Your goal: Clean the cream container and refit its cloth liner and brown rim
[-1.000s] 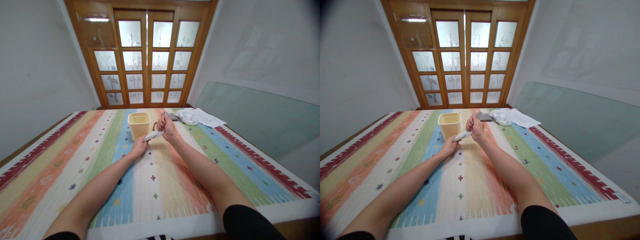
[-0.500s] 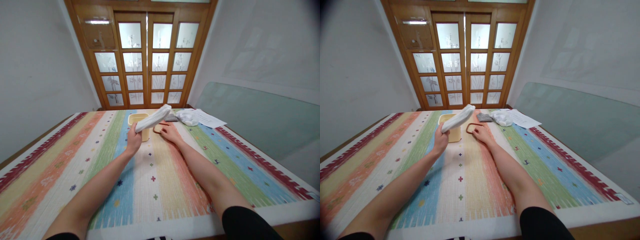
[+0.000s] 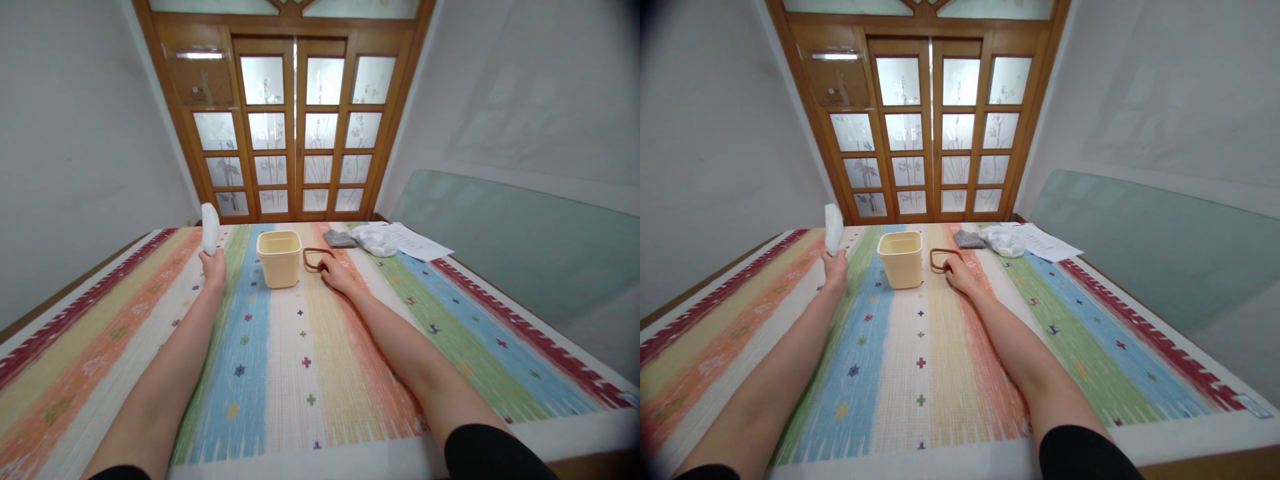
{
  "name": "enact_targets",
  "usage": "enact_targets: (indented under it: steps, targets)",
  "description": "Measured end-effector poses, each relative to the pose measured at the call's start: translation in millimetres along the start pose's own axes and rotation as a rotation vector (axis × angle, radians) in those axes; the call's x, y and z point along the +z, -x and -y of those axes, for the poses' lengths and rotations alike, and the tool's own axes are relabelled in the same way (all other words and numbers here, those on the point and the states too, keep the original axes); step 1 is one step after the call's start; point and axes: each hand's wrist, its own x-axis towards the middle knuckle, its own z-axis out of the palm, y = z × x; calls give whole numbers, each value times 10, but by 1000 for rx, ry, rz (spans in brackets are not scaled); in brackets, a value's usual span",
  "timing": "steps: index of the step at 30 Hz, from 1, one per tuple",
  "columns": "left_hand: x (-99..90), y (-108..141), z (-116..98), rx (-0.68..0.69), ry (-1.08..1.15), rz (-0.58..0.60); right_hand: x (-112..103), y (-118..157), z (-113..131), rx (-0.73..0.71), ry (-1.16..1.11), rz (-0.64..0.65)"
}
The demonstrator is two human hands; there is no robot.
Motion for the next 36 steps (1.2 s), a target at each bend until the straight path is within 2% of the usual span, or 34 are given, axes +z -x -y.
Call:
enact_targets:
  steps: [4, 8, 11, 15, 18, 21, 23, 28, 30, 33, 36]
  targets:
    - [-37, 13, 325, -65, -214, 42, 3, 3, 65, -1, -68, -80]
    - [-117, -36, 485, -64, -354, 35, 3, -10, 202, 24, -79, -281]
    - [-152, -43, 543, -45, -470, -22, -5, -15, 318, 71, -48, -436]
    - [-150, 8, 520, 96, -553, -169, -12, 7, 479, 83, -102, -543]
    - [-129, 38, 443, 235, -529, -233, 8, 66, 658, -46, -92, -567]
    - [-107, 43, 392, 318, -499, -215, 40, 166, 900, -240, -35, -526]
    - [-102, 36, 402, 314, -492, -207, 55, 242, 1065, -361, -3, -452]
    - [-126, -23, 544, 111, -537, -128, 93, 390, 1359, -659, 66, -202]
    - [-133, -64, 607, 69, -553, -111, 135, 428, 1438, -763, 80, -126]
    - [-129, -121, 674, 59, -569, -77, 220, 472, 1545, -829, 58, -28]
    - [-117, -140, 695, 57, -596, 22, 290, 508, 1645, -857, 22, 49]
